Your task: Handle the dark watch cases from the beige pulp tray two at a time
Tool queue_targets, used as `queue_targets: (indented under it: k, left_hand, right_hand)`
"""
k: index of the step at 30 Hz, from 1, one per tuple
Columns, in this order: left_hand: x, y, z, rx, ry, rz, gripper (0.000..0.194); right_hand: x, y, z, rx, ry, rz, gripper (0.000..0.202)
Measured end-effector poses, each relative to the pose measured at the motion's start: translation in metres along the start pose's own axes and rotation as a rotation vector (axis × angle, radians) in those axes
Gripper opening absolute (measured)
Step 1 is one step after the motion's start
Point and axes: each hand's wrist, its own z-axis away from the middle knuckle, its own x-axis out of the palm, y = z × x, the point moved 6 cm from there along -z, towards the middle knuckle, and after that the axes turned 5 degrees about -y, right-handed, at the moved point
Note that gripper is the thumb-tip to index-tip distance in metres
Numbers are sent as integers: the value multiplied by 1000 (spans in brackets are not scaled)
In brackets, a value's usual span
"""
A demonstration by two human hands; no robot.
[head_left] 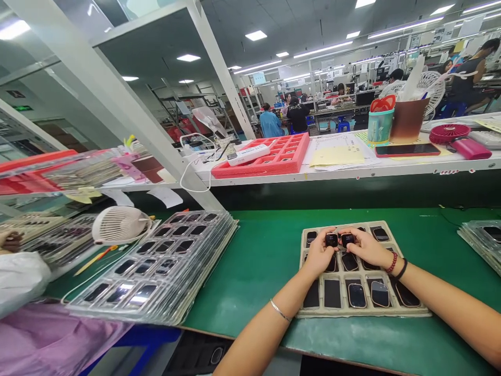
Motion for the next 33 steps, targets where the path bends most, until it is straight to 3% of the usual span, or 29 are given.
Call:
queue_targets:
  k: [13,33]
  left_hand:
    - [0,0,1,6,-12,-36,48]
    - [1,0,2,2,-21,-57,51]
  right_hand:
    - [0,-2,0,6,5,51,43]
    - [0,3,1,7,16,0,54]
